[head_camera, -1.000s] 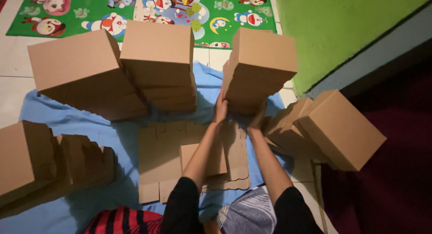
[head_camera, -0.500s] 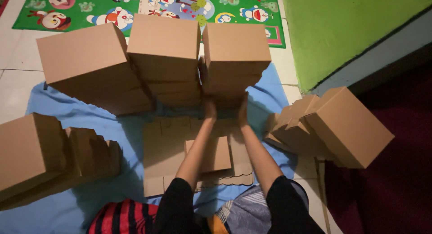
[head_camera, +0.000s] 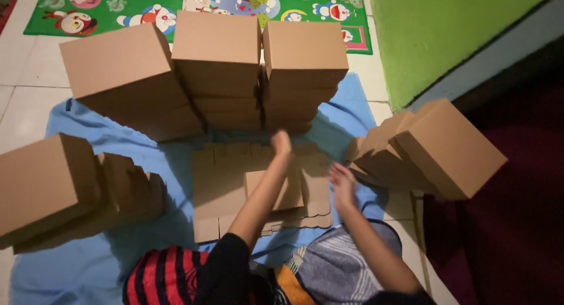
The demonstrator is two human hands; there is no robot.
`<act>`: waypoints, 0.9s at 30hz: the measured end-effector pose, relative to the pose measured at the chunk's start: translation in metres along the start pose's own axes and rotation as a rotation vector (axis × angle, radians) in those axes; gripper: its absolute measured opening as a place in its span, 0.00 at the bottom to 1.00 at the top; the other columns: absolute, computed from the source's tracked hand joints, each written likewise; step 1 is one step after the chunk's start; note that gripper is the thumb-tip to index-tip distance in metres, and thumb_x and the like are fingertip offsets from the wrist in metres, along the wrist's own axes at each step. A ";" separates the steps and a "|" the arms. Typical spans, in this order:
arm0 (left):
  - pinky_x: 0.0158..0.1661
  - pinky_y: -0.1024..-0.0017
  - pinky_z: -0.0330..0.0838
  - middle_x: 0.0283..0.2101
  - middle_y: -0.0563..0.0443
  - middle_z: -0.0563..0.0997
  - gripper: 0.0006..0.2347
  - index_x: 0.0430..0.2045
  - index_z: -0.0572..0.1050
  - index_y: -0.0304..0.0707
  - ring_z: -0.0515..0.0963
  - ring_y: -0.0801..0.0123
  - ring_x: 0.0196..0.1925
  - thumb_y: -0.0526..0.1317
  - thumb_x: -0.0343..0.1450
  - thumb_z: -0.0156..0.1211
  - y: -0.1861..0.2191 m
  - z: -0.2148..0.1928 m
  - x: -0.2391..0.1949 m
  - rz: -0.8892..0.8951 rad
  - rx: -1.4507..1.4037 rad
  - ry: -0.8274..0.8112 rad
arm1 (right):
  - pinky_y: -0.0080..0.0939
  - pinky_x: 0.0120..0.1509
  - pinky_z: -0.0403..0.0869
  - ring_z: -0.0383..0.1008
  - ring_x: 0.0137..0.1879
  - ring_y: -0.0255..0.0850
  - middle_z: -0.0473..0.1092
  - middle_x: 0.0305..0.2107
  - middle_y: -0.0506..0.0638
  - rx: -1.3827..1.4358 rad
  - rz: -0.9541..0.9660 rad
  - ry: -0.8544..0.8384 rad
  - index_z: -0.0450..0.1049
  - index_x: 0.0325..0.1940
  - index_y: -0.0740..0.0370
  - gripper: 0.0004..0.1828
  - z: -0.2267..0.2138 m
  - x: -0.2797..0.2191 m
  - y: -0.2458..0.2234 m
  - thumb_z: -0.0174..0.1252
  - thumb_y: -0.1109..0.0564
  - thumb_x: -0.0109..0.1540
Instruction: Folding flat cardboard templates into small rectangular boxes and stacking them in neat columns.
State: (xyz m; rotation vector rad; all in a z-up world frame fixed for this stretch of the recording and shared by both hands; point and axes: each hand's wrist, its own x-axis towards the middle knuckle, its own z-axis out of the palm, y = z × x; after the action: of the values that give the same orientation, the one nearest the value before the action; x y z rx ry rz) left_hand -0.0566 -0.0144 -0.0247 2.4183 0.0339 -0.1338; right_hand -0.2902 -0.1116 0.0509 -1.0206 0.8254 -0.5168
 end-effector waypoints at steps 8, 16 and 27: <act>0.36 0.59 0.72 0.29 0.36 0.79 0.22 0.31 0.78 0.21 0.75 0.56 0.31 0.49 0.72 0.46 0.119 -0.044 -0.115 0.099 -0.541 -0.559 | 0.29 0.57 0.70 0.74 0.50 0.37 0.73 0.44 0.47 0.325 -0.279 0.298 0.71 0.45 0.57 0.16 -0.307 0.014 -0.067 0.41 0.58 0.58; 0.72 0.49 0.51 0.69 0.29 0.64 0.34 0.67 0.63 0.34 0.61 0.41 0.73 0.63 0.75 0.35 0.172 -0.125 -0.188 0.123 -0.626 -0.853 | 0.25 0.66 0.66 0.72 0.60 0.32 0.72 0.57 0.44 0.497 -0.227 0.114 0.70 0.64 0.56 0.22 -0.268 0.139 -0.035 0.42 0.53 0.68; 0.73 0.53 0.50 0.71 0.32 0.63 0.36 0.67 0.64 0.32 0.59 0.46 0.75 0.65 0.75 0.35 0.179 -0.062 -0.148 -0.036 -0.735 -0.834 | 0.32 0.71 0.60 0.69 0.61 0.39 0.70 0.58 0.50 0.846 -0.150 -0.171 0.66 0.67 0.62 0.21 -0.198 0.208 -0.001 0.42 0.55 0.71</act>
State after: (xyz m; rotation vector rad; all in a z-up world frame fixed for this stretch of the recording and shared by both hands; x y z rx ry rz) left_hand -0.1874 -0.1062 0.1553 1.4896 -0.2164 -0.9513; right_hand -0.3239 -0.3675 -0.0758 -0.3318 0.3089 -0.8024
